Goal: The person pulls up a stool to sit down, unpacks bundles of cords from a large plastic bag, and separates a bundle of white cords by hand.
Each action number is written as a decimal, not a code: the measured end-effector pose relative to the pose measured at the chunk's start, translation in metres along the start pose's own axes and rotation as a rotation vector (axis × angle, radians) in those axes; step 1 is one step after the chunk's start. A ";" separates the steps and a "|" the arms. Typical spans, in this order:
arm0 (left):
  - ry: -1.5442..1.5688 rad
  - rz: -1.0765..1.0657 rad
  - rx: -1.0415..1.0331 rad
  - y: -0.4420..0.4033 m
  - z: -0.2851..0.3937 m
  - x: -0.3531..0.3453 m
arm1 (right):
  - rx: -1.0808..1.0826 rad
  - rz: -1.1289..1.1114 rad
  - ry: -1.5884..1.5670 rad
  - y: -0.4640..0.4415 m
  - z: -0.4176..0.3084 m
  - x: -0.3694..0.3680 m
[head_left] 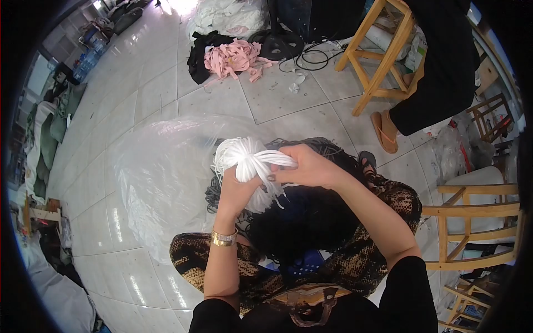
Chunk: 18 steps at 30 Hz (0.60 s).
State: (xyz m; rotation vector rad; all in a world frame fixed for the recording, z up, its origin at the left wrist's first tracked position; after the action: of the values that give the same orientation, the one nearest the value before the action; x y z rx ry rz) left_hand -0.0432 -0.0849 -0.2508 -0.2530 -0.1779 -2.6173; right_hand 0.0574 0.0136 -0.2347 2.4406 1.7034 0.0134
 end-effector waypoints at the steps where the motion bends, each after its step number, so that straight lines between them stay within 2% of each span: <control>1: -0.013 -0.002 0.002 0.000 0.000 0.000 | -0.002 -0.003 0.013 0.000 0.001 -0.002; 8: -0.033 0.003 0.019 0.000 -0.003 0.001 | -0.006 0.066 0.039 0.000 -0.007 0.007; 14: -0.039 -0.003 0.019 0.000 -0.003 0.001 | -0.172 0.066 -0.162 0.002 -0.001 0.012; 18: -0.014 0.007 0.028 0.000 -0.002 0.001 | -0.019 0.071 0.096 0.001 -0.009 0.004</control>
State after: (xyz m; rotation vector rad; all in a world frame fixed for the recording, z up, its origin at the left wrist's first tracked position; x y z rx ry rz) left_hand -0.0442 -0.0859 -0.2527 -0.2616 -0.2176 -2.6043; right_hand 0.0591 0.0183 -0.2256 2.5235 1.6447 0.1576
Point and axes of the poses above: each hand's wrist, its own y-axis away from the middle knuckle, its own x-axis out of the back of the hand, z = x × y, the point moved 7 cm from there along -y, towards the middle knuckle, and after that the axes turned 12 degrees about -y, right-handed, at the moved point
